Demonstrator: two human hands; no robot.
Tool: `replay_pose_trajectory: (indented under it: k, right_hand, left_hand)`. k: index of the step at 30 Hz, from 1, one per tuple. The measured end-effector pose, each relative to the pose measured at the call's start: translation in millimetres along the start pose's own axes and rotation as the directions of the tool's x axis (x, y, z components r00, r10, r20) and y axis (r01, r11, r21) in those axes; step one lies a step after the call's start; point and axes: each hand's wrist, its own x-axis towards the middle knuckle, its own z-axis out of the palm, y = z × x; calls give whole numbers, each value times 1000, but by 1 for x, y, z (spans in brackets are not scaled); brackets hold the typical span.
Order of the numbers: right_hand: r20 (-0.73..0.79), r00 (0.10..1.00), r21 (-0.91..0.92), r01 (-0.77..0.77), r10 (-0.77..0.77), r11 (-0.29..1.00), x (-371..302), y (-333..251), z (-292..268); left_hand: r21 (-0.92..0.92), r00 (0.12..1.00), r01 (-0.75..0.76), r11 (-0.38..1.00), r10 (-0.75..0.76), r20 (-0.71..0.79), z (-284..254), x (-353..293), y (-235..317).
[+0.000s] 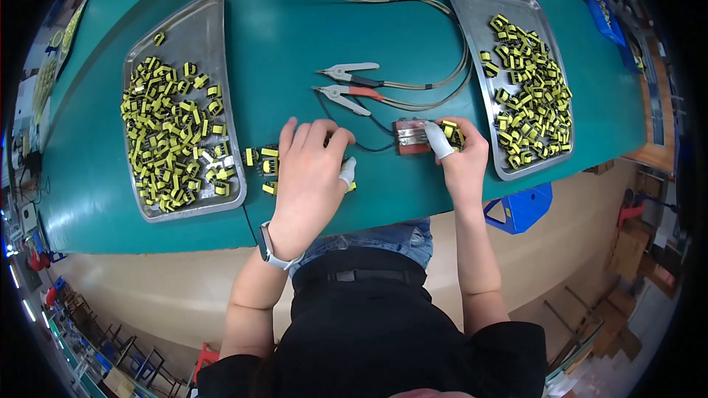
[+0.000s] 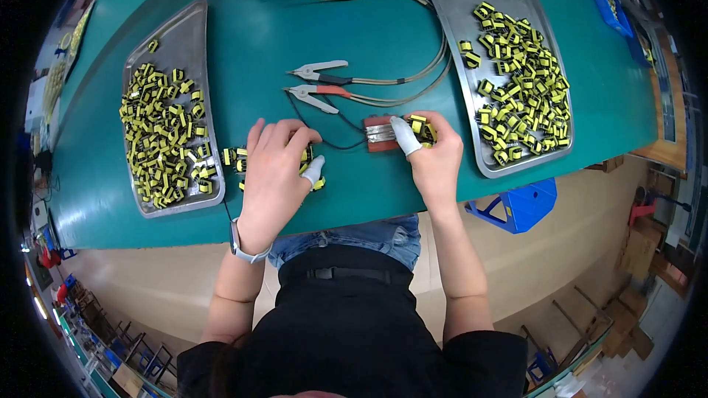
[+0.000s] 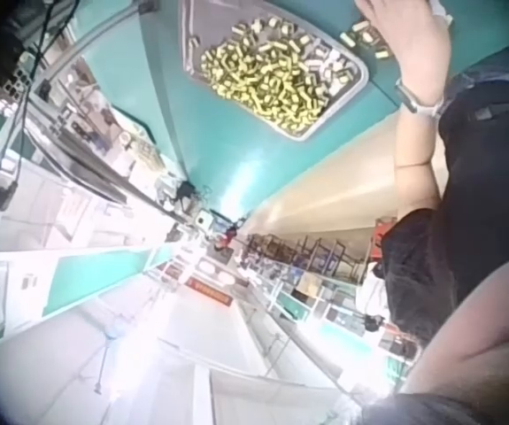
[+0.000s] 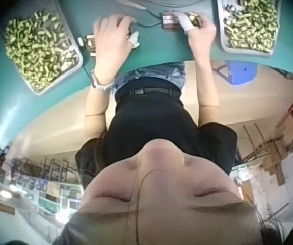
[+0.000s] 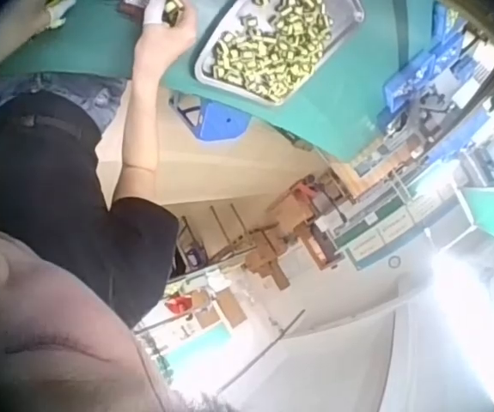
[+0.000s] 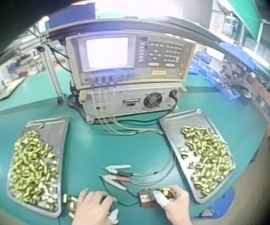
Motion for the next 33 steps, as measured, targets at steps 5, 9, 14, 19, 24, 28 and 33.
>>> replay_pose_trajectory:
  k: [5, 9, 14, 19, 24, 28, 33]
  right_hand:
    - [-110, 986, -51, 123, -128, 991, 4, -1, -11]
    - [-480, 776, -424, 203, -409, 883, 21, -2, -42]
    - [-321, 697, -787, 182, -642, 590, 51, 20, -79]
    - [-16, 824, -948, 168, -567, 271, 53, 37, -78]
    - [7, 804, -983, 113, -594, 142, 84, 42, -93]
    - [5, 683, -898, 324, -730, 297, 60, 13, -58]
    - [357, 646, -367, 761, -674, 535, -11, -17, 3]
  left_hand:
    - [-104, 988, -149, 983, 153, 35, 14, -7, 10]
    - [-160, 957, -242, 957, 263, 125, 16, -23, 19]
    - [87, 915, -330, 940, 296, 273, -1, -45, 15]
    - [177, 939, -297, 938, 253, 233, -5, -56, -2]
    - [240, 950, -292, 926, 253, 181, -7, -43, -15]
    - [173, 970, -220, 960, 197, 142, -11, -34, -25]
    - [119, 955, -246, 962, 219, 202, -15, -32, -32]
